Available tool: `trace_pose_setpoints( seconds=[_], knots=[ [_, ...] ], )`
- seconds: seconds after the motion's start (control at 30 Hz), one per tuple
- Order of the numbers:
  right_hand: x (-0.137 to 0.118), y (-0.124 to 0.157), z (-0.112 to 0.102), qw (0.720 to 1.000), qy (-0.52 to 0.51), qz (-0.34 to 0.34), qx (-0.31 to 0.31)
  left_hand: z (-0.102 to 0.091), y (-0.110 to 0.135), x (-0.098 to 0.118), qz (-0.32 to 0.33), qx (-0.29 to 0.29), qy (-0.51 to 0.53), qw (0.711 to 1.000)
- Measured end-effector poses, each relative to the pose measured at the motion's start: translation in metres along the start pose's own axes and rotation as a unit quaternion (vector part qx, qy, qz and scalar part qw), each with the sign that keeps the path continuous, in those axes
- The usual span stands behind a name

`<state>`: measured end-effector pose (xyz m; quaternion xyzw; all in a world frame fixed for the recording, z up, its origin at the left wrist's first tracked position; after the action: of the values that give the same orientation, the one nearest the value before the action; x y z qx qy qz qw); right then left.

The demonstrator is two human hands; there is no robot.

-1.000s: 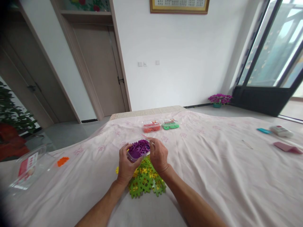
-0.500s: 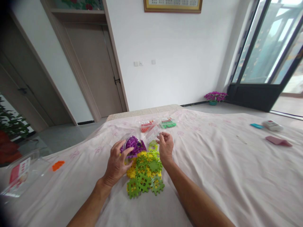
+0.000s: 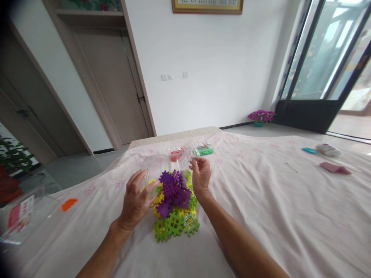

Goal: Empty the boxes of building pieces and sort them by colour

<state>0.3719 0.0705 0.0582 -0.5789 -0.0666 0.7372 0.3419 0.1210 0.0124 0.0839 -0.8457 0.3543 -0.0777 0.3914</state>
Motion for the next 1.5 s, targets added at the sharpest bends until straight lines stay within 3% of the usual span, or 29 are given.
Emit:
trace_pose_setpoints(
  seconds=[0.13,0.33,0.57,0.73,0.97,1.07,1.2,1.37,1.5],
  knots=[
    [-0.011,0.002,0.008,1.000,-0.030,0.004,-0.005,0.000,0.002,-0.014,-0.036,0.025,0.004,0.999],
    [-0.025,0.021,0.033,0.983,-0.163,0.081,-0.031,0.008,0.008,-0.022,-0.124,0.058,0.058,0.989],
    [-0.019,0.064,0.068,0.946,-0.198,0.210,-0.145,0.019,0.015,-0.014,-0.217,0.106,0.115,0.964],
    [-0.028,0.066,0.073,0.933,-0.155,0.222,-0.239,0.023,0.023,-0.018,-0.276,0.145,0.207,0.927],
    [-0.045,0.064,0.080,0.909,-0.124,0.213,-0.337,0.023,0.025,-0.018,-0.362,0.191,0.343,0.845],
    [-0.042,0.061,0.075,0.914,-0.103,0.234,-0.316,0.010,0.021,-0.018,-0.382,0.218,0.386,0.811],
    [-0.030,0.052,0.064,0.927,-0.067,0.243,-0.279,-0.022,0.015,-0.025,-0.368,0.267,0.421,0.785],
    [-0.016,0.047,0.058,0.927,-0.031,0.258,-0.271,-0.080,0.016,-0.043,-0.362,0.300,0.398,0.788],
    [-0.008,0.048,0.055,0.927,0.000,0.255,-0.276,-0.136,0.032,-0.075,-0.359,0.348,0.315,0.807]
  ],
)
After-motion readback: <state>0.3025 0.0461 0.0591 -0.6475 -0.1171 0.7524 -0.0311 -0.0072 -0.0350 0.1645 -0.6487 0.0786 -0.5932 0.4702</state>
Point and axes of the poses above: each hand's wrist, its own y-axis away from the middle knuckle, its own z-axis out of the palm, x = y × z, the point moved 4 cm from there along -y, towards the middle knuckle, and after that the axes turned 14 degrees about -x, right-handed, at the moved point
